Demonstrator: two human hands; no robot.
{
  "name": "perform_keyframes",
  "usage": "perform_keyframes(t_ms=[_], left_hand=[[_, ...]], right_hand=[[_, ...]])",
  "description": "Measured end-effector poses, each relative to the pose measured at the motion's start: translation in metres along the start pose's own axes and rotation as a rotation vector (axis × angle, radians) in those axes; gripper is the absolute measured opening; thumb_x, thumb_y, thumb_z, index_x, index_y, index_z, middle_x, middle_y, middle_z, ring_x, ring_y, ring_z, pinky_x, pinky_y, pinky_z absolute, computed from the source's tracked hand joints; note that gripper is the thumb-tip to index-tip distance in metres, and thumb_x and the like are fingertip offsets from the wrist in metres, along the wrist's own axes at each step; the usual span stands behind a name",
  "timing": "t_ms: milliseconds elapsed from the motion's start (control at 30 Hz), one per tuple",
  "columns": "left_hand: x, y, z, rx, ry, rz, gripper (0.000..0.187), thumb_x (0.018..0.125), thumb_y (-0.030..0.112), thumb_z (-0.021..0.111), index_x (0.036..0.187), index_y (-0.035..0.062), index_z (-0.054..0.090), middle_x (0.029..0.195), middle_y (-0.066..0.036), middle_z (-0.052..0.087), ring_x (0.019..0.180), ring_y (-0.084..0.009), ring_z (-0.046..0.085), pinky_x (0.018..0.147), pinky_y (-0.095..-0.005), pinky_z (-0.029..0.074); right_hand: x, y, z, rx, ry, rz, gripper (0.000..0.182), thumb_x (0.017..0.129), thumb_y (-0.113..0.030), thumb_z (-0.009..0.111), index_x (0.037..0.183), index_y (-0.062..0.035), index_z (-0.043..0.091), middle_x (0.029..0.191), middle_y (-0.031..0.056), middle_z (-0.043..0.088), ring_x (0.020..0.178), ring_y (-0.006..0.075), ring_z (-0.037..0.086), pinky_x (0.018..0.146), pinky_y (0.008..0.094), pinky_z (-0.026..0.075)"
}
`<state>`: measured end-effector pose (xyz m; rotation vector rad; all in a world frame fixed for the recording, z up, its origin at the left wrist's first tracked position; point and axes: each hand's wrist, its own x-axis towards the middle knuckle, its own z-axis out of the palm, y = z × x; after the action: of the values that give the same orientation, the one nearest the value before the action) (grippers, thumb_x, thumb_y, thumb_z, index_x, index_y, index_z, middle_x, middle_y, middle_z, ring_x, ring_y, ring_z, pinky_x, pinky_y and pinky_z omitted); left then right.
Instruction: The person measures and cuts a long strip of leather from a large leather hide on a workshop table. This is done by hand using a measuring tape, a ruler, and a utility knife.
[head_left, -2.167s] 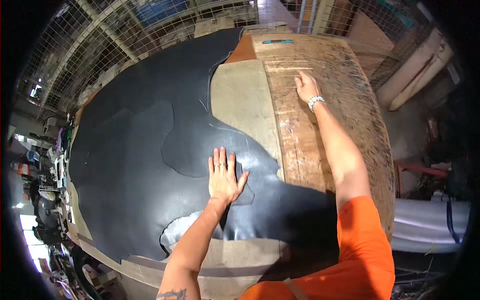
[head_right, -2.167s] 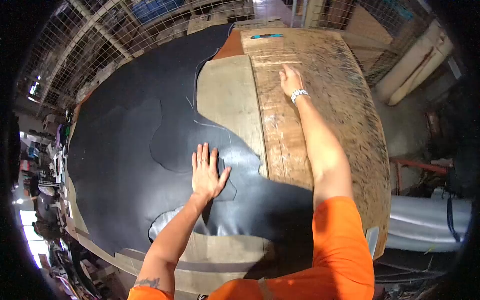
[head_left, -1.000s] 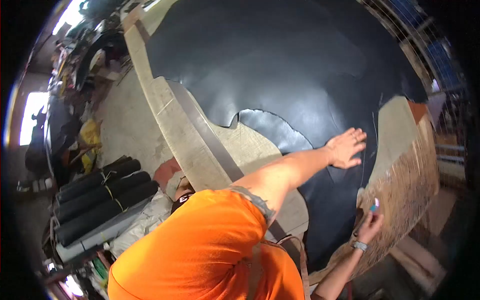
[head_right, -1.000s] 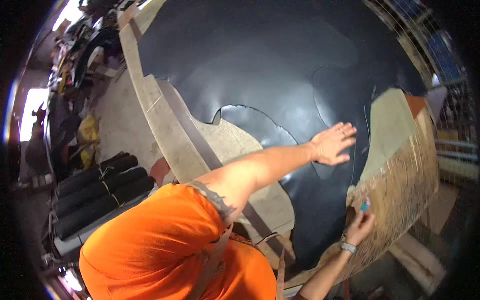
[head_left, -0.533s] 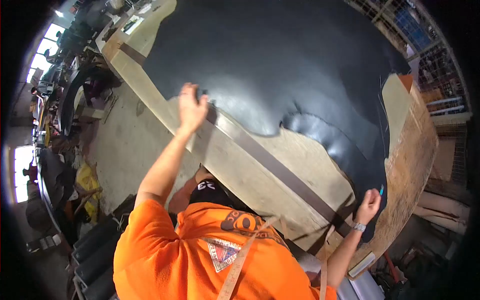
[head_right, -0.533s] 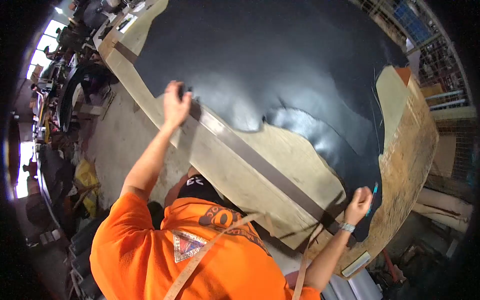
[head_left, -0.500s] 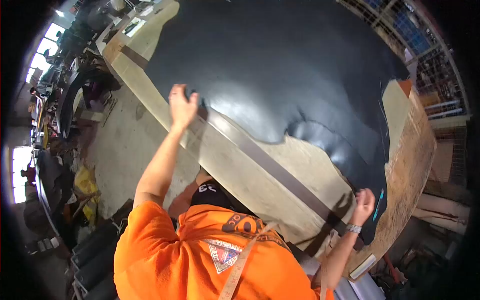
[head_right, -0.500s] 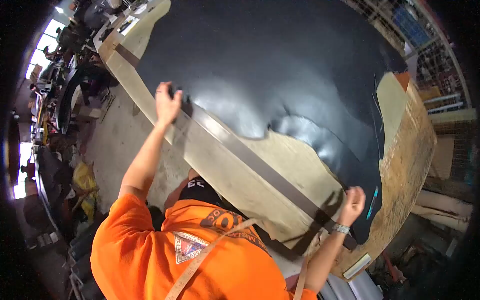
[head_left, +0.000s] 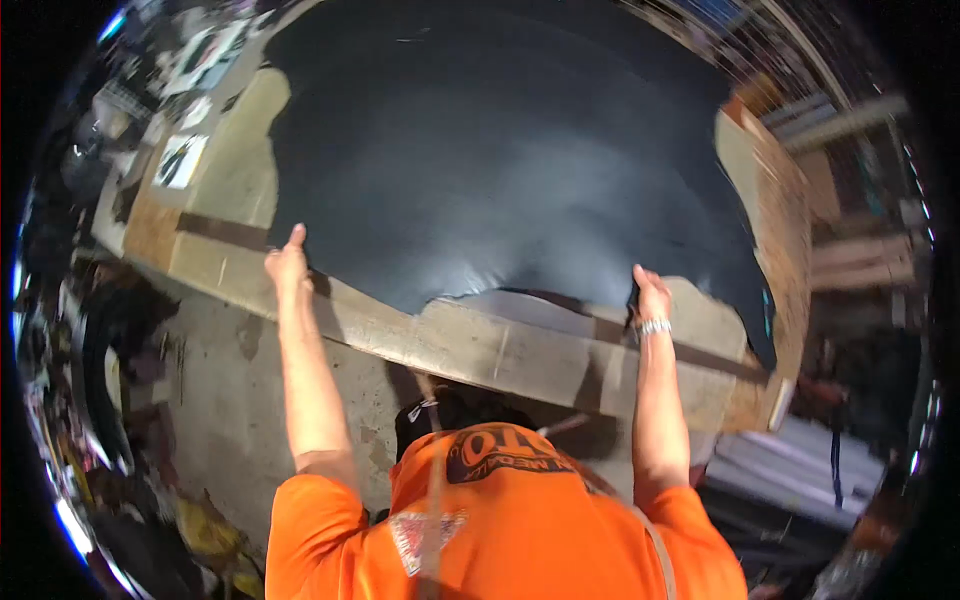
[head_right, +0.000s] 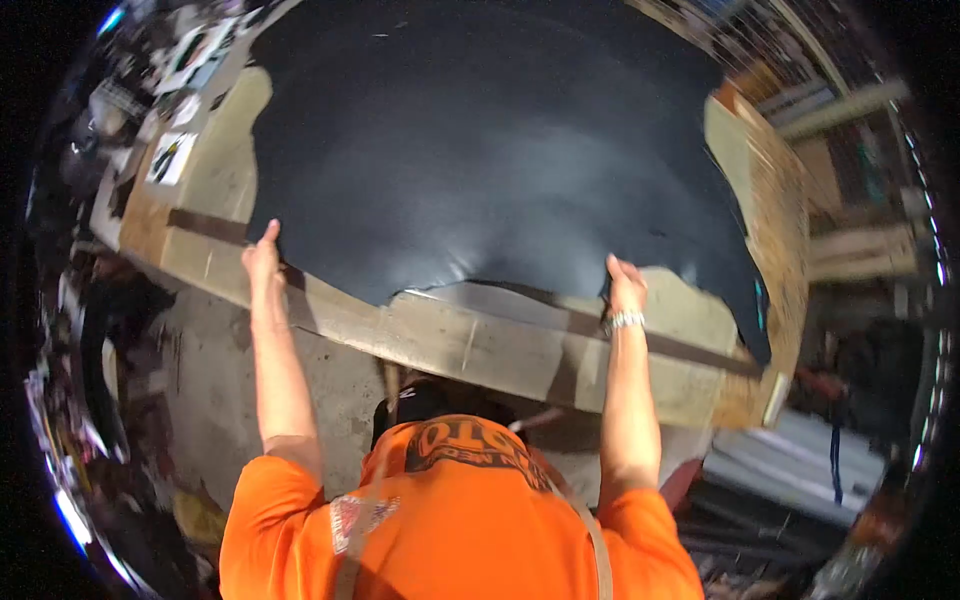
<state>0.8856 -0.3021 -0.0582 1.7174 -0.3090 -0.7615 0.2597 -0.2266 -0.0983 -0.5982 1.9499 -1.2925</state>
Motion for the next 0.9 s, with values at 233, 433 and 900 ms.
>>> perform_keyframes(t_ms=[233, 433, 900], left_hand=[[-0.023, -0.001, -0.134, -0.124, -0.188, 0.114, 0.047, 0.091, 0.018, 0.079, 0.126, -0.0093, 0.063, 0.123, -0.015, 0.068, 0.106, -0.0247, 0.067, 0.093, -0.0384, 0.055], [0.018, -0.087, -0.307, -0.260, -0.142, -0.244, 0.045, 0.096, 0.023, 0.074, 0.128, -0.0063, 0.064, 0.129, -0.013, 0.067, 0.114, -0.0321, 0.064, 0.100, -0.0471, 0.052], [0.095, -0.084, -0.347, 0.478, 0.046, -0.260, 0.070, 0.092, 0.042, 0.076, 0.133, -0.0117, 0.058, 0.134, -0.022, 0.064, 0.117, -0.0373, 0.064, 0.102, -0.0477, 0.051]], right_hand=[[-0.146, -0.010, -0.021, 0.023, -0.156, -0.122, 0.016, 0.091, -0.018, 0.079, 0.086, -0.0056, 0.070, 0.077, -0.0025, 0.067, 0.073, 0.0089, 0.058, 0.067, 0.0279, 0.048], [-0.262, 0.084, -0.020, 0.051, -0.268, 0.080, 0.021, 0.092, -0.018, 0.079, 0.084, -0.0024, 0.068, 0.075, -0.0007, 0.066, 0.067, 0.0082, 0.054, 0.059, 0.0290, 0.044], [-0.320, 0.091, -0.031, -0.365, -0.376, 0.017, 0.021, 0.096, -0.021, 0.071, 0.094, -0.0006, 0.072, 0.084, 0.0077, 0.075, 0.078, 0.0136, 0.069, 0.072, 0.0354, 0.056]])
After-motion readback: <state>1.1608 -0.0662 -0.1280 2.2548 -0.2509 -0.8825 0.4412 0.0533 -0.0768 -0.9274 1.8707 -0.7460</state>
